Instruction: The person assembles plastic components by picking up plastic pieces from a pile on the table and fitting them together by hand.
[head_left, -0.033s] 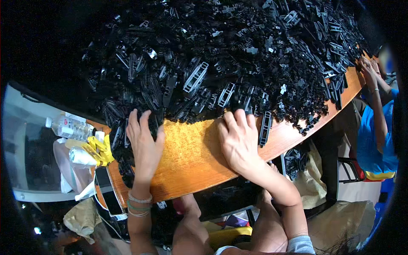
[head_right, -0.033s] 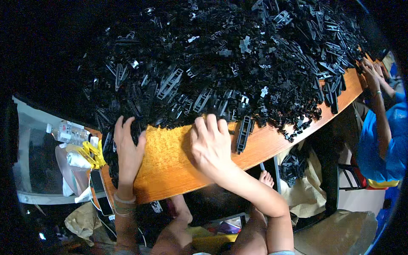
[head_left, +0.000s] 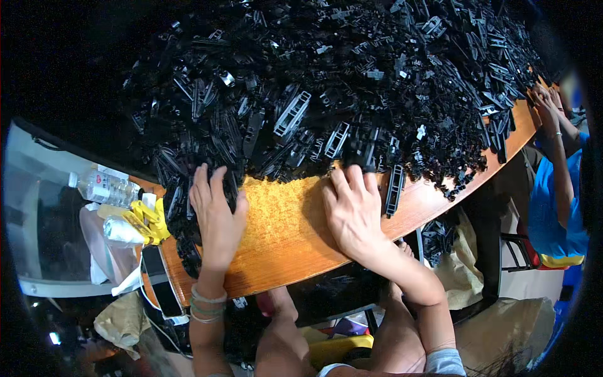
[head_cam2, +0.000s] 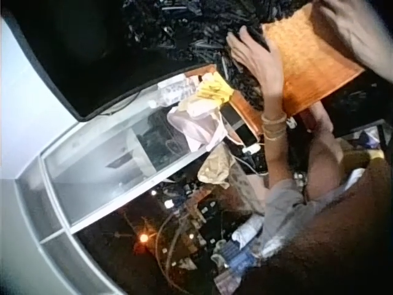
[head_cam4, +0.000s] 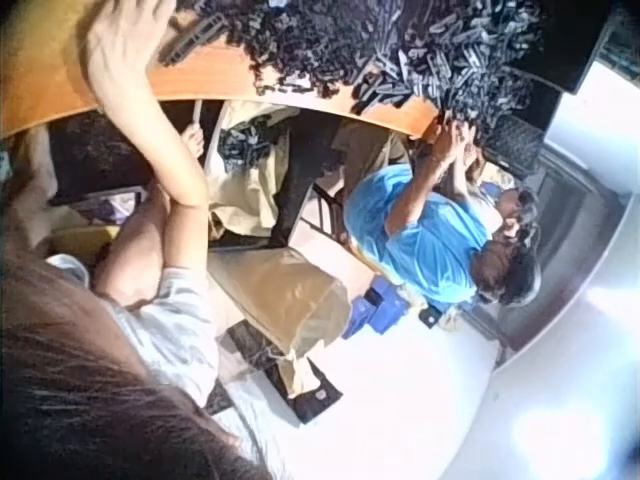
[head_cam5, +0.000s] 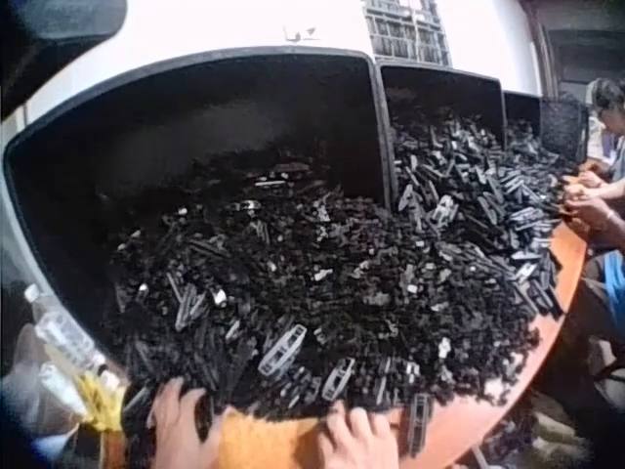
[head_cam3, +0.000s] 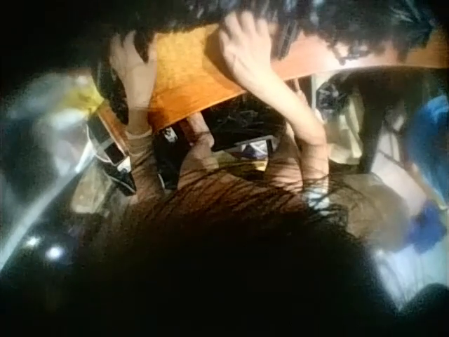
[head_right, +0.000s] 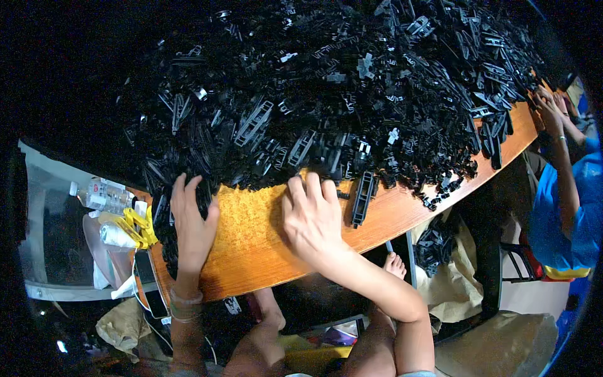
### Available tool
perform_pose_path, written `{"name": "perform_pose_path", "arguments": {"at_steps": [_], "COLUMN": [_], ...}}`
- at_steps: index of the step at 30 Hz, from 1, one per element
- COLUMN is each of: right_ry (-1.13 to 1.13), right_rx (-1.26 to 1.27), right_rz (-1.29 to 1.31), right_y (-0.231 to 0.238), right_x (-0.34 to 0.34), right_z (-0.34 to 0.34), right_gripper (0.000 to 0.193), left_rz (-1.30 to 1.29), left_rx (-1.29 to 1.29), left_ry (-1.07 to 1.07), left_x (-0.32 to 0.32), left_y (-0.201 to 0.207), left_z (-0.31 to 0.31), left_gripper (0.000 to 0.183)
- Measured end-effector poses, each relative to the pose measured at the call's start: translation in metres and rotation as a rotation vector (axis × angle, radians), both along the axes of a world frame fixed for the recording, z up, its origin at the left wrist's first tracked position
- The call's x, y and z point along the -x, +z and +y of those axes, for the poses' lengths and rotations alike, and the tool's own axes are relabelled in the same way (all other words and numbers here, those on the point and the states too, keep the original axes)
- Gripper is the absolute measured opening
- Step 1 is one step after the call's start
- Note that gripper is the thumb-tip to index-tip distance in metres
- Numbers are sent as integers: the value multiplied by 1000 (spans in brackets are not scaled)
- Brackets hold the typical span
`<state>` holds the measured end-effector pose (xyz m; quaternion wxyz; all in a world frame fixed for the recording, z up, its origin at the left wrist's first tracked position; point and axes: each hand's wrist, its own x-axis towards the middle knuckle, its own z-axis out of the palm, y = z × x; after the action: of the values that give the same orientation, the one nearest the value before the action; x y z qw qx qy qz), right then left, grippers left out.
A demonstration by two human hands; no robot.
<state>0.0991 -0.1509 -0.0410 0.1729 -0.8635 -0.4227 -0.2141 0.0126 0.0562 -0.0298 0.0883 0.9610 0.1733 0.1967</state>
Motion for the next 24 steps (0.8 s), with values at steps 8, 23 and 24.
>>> {"name": "perform_pose_path", "arguments": {"at_steps": [8, 23, 24], "right_ry": [-35, 167, 198], "right_rx": [-170, -627, -677], "right_rz": [157, 331, 419], "right_y": [-2, -1, -1], "right_x": [9, 9, 13], "right_z": [-8, -22, -23], "right_gripper": [40, 27, 23], "left_rz": [-18, -59, -79], "left_rx": [77, -189, -218], "left_ry": [-159, -136, -150], "left_x": [31, 34, 33], "left_y": [8, 8, 12], "left_z": [-31, -53, -57], "left_gripper": [55, 28, 27]}}
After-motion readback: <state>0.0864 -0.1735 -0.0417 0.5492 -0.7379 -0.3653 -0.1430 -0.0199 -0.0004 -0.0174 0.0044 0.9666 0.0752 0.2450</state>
